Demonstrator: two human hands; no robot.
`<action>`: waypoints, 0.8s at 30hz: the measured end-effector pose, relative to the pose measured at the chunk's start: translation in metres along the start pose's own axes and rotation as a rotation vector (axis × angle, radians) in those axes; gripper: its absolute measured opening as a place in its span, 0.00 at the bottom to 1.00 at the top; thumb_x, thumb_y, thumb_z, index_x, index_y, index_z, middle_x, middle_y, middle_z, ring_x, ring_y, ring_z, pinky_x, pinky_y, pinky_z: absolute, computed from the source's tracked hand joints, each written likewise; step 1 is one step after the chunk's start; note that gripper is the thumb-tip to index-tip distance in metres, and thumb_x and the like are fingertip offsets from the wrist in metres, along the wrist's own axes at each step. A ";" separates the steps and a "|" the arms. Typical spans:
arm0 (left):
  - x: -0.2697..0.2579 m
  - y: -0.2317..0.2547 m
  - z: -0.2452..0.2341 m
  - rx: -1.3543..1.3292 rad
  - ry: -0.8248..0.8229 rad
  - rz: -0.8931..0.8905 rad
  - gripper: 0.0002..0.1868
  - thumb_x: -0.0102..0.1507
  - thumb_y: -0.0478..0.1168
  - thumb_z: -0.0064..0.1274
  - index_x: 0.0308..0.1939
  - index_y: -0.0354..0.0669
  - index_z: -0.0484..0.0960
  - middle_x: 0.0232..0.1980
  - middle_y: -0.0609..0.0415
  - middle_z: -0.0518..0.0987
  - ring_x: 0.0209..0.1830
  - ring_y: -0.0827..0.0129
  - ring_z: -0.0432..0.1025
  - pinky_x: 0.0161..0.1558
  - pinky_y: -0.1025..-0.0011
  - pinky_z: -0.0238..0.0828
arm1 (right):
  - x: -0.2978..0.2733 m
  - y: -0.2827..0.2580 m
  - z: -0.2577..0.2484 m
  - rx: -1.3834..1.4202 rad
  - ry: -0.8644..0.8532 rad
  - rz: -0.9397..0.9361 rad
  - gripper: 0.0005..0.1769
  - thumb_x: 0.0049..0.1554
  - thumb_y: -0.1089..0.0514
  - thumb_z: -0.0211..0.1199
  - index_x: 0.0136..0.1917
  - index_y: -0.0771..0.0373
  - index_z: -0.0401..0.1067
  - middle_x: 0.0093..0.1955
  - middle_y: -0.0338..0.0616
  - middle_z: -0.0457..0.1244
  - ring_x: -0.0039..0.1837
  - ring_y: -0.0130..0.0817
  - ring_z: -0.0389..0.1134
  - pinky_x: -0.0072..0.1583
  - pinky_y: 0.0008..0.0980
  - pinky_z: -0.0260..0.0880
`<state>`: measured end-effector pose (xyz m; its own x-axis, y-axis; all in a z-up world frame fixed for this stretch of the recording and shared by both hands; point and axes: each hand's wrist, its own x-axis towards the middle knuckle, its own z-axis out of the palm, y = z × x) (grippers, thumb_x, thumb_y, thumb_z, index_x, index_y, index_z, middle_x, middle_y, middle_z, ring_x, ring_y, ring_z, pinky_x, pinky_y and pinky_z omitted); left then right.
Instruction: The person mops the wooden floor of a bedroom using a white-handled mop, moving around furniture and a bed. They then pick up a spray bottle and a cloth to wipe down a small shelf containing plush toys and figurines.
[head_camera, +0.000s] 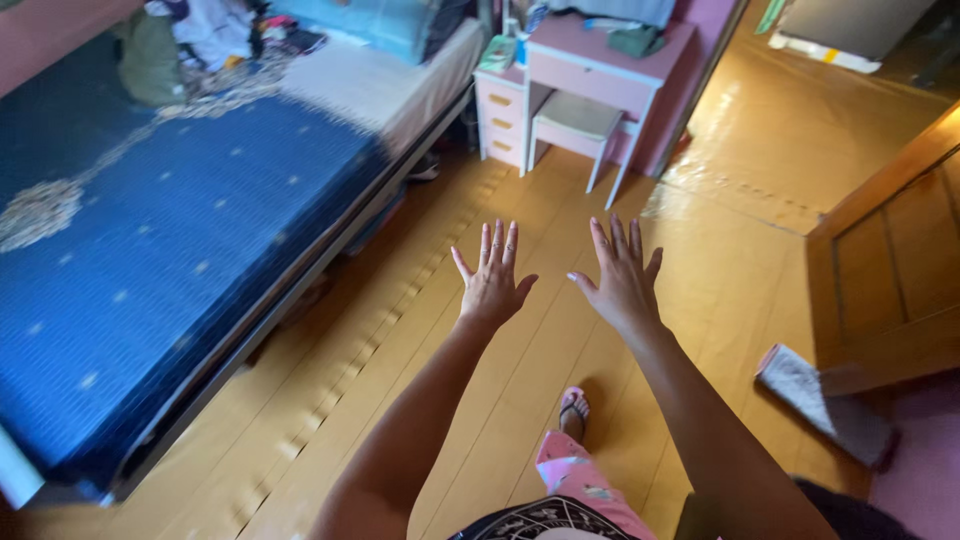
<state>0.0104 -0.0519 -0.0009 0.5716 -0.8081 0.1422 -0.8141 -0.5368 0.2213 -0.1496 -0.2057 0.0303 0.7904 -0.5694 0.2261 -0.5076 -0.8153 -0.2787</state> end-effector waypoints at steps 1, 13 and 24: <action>0.024 0.009 0.005 -0.002 0.007 0.012 0.52 0.65 0.66 0.46 0.82 0.48 0.38 0.85 0.49 0.41 0.85 0.58 0.33 0.70 0.23 0.22 | 0.017 0.016 -0.003 -0.004 0.005 0.005 0.53 0.55 0.35 0.64 0.83 0.51 0.43 0.86 0.51 0.39 0.85 0.56 0.32 0.71 0.82 0.34; 0.306 0.117 0.060 -0.079 0.015 -0.014 0.46 0.66 0.63 0.47 0.80 0.49 0.48 0.86 0.46 0.34 0.86 0.57 0.29 0.71 0.25 0.27 | 0.227 0.215 -0.021 -0.074 -0.027 0.056 0.53 0.54 0.34 0.64 0.83 0.47 0.42 0.86 0.50 0.38 0.86 0.53 0.31 0.73 0.79 0.34; 0.510 0.092 0.140 -0.087 -0.082 -0.019 0.49 0.67 0.65 0.45 0.82 0.49 0.40 0.84 0.43 0.29 0.85 0.50 0.25 0.71 0.24 0.28 | 0.399 0.299 0.052 0.010 -0.125 0.159 0.57 0.54 0.30 0.64 0.84 0.44 0.38 0.86 0.51 0.36 0.86 0.53 0.30 0.74 0.77 0.34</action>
<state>0.2126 -0.5476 -0.0425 0.5733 -0.8173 0.0586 -0.7895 -0.5318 0.3062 0.0316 -0.6714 -0.0117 0.7375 -0.6726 0.0612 -0.6262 -0.7149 -0.3111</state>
